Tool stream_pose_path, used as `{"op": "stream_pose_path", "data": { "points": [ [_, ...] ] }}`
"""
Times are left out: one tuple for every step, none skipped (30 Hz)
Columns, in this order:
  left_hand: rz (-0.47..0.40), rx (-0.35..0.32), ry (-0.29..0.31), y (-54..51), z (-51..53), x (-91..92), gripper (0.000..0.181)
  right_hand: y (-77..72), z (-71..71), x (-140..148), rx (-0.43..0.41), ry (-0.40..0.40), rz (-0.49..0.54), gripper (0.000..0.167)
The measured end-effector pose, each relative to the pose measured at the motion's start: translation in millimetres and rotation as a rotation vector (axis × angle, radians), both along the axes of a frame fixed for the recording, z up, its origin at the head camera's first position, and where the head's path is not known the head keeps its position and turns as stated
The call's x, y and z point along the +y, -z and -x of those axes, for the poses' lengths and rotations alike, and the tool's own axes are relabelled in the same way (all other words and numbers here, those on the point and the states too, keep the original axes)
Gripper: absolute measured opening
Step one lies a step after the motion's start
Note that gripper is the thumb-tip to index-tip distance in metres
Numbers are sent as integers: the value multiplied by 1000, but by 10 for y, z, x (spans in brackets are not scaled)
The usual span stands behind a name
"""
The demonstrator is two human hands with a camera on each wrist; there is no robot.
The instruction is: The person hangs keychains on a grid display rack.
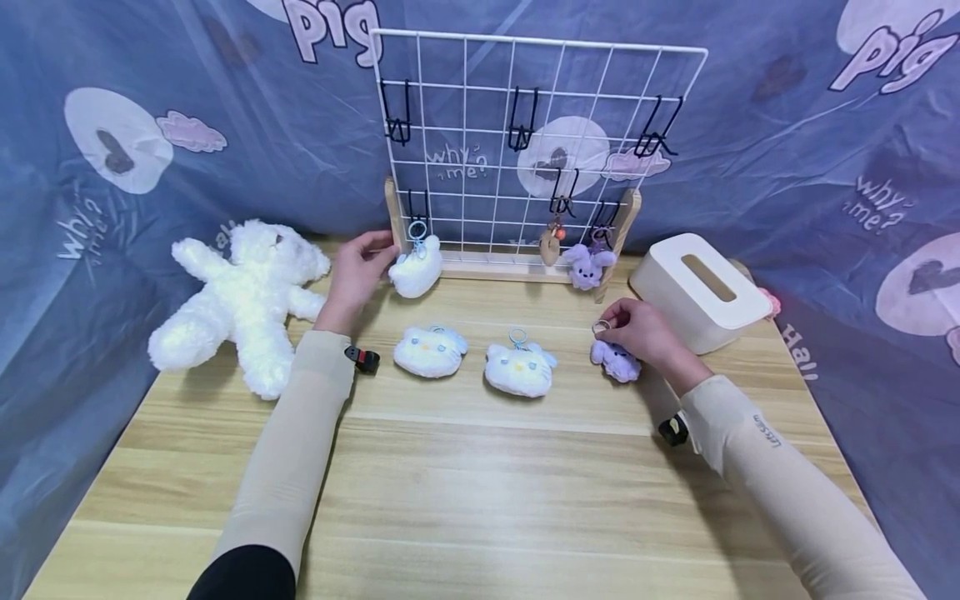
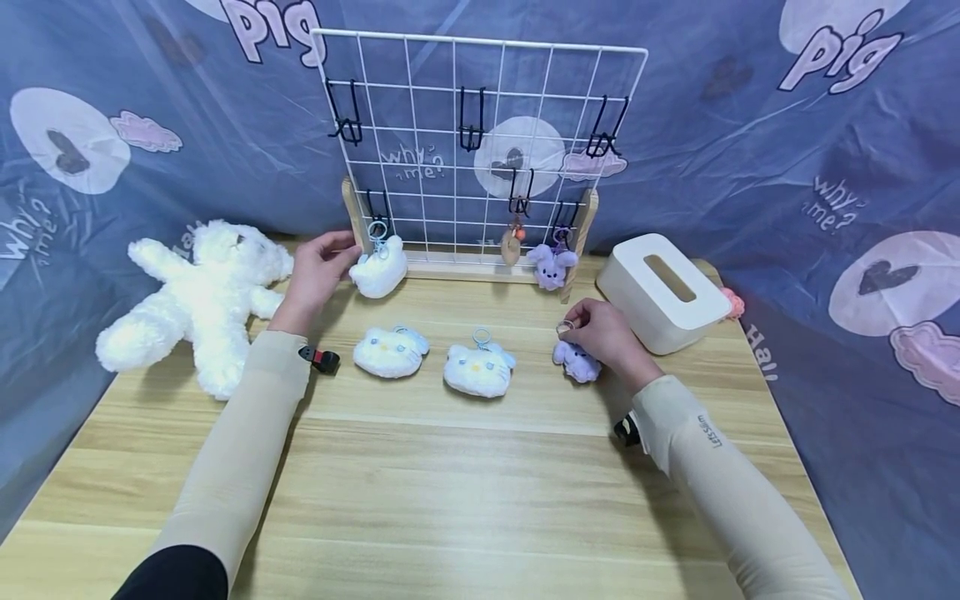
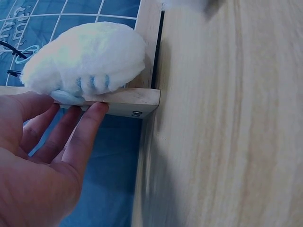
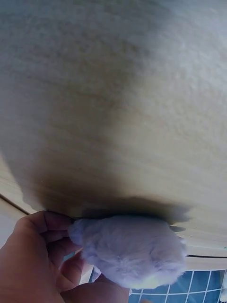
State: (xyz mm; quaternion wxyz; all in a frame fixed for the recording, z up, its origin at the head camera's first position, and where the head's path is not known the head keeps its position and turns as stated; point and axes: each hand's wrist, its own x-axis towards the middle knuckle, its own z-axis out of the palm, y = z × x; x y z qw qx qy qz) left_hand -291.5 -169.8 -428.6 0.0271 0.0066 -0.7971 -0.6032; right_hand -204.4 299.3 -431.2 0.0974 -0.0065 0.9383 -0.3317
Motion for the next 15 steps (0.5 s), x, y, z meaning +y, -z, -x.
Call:
{"op": "stream_pose_path", "data": {
  "points": [
    [2,1,-1,2,1,-1,41,2,0,1,1,1,1,27],
    [2,2,-2,5,4,0,41,-2,-2,4,0,2,0,27],
    [1,3,-3,9,6,-1,40,-3,-4,7,-3,2,-3,26],
    [2,3,-3,11,9,0,40,-5,-5,10,-6,2,-6,25],
    [2,4,-1,11,11,1,41,-8,-5,12,-10,1,-10,24],
    [1,5,0,11,13,2,41,-14,-6,17,-15,-2,-14,24],
    [0,4,0,12,14,3,41,-21,-7,23,-19,-6,-17,23],
    [-1,4,1,14,15,3,41,-29,-11,30,-26,-10,-16,24],
    [0,4,1,13,14,2,41,-34,-12,37,-29,-12,-15,24],
    [2,3,1,12,15,1,41,-40,-15,46,-30,-14,-8,24],
    [2,2,1,12,13,0,41,-45,-17,54,-35,-13,4,24],
    [4,1,-1,11,11,0,41,-51,-24,65,-40,-14,21,25],
    [6,1,-3,12,9,-1,41,-56,-30,74,-46,-13,40,26],
    [8,1,-3,10,8,0,41,-62,-36,81,-50,-11,57,27],
    [9,1,-4,8,5,0,41,-64,-39,87,-50,-9,67,27]
  ]
}}
